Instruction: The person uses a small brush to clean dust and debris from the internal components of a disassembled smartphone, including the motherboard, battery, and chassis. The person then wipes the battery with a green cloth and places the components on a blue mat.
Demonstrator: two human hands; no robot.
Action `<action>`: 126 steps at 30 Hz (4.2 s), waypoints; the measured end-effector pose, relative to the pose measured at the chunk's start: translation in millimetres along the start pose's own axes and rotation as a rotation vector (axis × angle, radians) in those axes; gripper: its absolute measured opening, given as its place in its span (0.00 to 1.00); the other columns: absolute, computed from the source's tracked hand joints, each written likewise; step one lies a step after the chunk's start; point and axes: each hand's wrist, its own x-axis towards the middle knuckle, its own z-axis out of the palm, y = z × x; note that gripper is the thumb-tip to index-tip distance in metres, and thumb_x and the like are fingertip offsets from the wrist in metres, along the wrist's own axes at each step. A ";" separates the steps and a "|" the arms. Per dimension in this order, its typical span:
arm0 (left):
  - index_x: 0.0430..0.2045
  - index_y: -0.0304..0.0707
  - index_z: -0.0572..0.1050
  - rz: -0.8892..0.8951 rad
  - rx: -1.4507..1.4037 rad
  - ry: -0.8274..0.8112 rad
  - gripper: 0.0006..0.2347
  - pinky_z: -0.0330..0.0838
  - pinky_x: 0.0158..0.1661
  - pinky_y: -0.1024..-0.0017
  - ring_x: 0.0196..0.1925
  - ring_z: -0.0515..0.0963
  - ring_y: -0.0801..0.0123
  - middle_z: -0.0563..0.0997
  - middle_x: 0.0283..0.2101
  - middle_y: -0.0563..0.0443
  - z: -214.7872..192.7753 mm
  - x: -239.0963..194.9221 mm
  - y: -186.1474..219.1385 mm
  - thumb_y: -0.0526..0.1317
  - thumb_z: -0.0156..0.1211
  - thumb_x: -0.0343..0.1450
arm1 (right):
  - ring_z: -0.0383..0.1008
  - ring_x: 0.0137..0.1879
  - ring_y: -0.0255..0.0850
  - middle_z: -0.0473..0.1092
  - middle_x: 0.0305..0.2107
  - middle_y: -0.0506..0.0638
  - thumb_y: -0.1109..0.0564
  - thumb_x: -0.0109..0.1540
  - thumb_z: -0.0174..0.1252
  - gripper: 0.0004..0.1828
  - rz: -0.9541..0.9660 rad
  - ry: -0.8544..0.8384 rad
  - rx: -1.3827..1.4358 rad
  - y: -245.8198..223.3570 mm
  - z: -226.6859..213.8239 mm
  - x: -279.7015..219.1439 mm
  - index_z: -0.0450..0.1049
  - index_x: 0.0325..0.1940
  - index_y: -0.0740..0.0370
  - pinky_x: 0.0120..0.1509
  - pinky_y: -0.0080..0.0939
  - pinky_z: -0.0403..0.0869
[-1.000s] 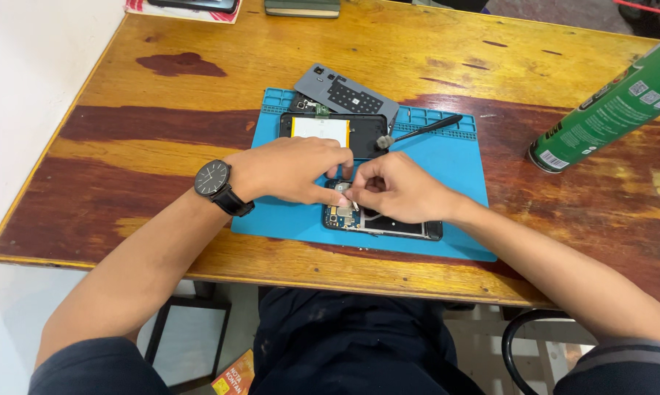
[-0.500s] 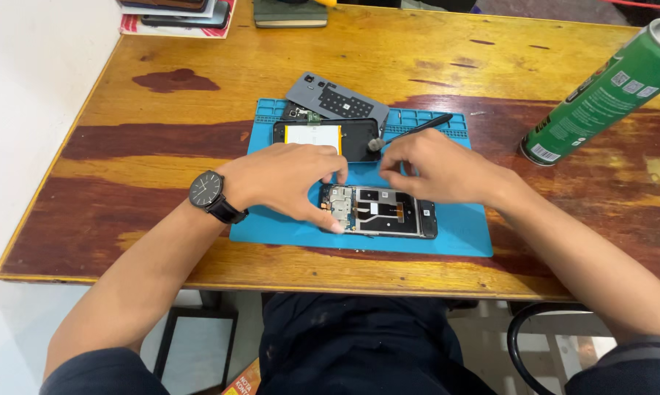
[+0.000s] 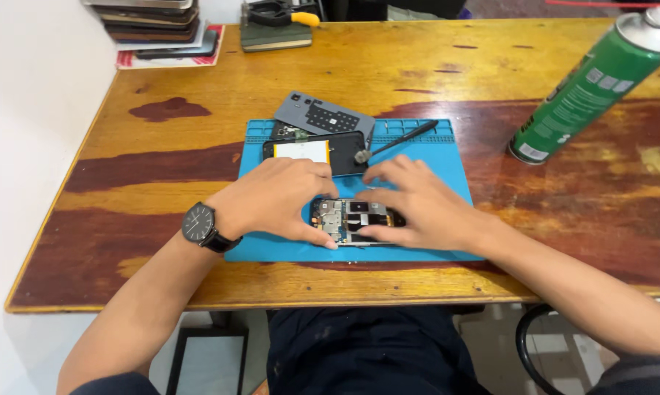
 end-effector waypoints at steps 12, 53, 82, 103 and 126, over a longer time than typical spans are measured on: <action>0.35 0.36 0.82 -0.004 0.022 -0.010 0.33 0.73 0.35 0.57 0.39 0.79 0.50 0.79 0.34 0.47 -1.6 6.0 15.4 0.67 0.73 0.51 | 0.68 0.51 0.42 0.73 0.41 0.47 0.45 0.54 0.72 0.19 0.019 0.071 0.055 6.6 19.1 -2.4 0.80 0.38 0.60 0.54 0.44 0.62; 0.39 0.38 0.76 -0.078 0.091 -0.038 0.35 0.73 0.38 0.55 0.42 0.80 0.48 0.80 0.37 0.44 -4.6 -0.7 10.3 0.69 0.73 0.51 | 0.70 0.49 0.48 0.72 0.40 0.53 0.51 0.57 0.66 0.20 -0.048 0.043 0.255 18.1 4.1 -3.9 0.77 0.48 0.64 0.55 0.47 0.64; 0.26 0.34 0.77 -0.187 0.084 -0.131 0.34 0.75 0.34 0.57 0.34 0.82 0.48 0.82 0.28 0.45 0.0 -12.2 -4.5 0.68 0.75 0.46 | 0.74 0.36 0.49 0.68 0.29 0.55 0.59 0.55 0.61 0.08 -0.280 -0.130 -0.337 3.4 38.7 48.2 0.70 0.32 0.66 0.39 0.48 0.74; 0.23 0.33 0.78 -0.129 0.077 -0.041 0.31 0.75 0.31 0.57 0.32 0.82 0.48 0.81 0.26 0.43 -0.7 -13.0 -5.1 0.66 0.74 0.48 | 0.76 0.36 0.55 0.73 0.35 0.55 0.58 0.58 0.63 0.10 0.007 -0.057 0.066 0.6 31.2 49.6 0.76 0.40 0.65 0.39 0.51 0.75; 0.21 0.35 0.81 -0.207 -0.012 -0.079 0.28 0.74 0.26 0.63 0.24 0.82 0.55 0.81 0.20 0.50 -10.7 -7.5 0.4 0.63 0.76 0.45 | 0.76 0.37 0.53 0.72 0.29 0.55 0.58 0.59 0.64 0.08 -0.030 0.130 -0.087 5.0 51.8 40.5 0.73 0.36 0.65 0.40 0.53 0.73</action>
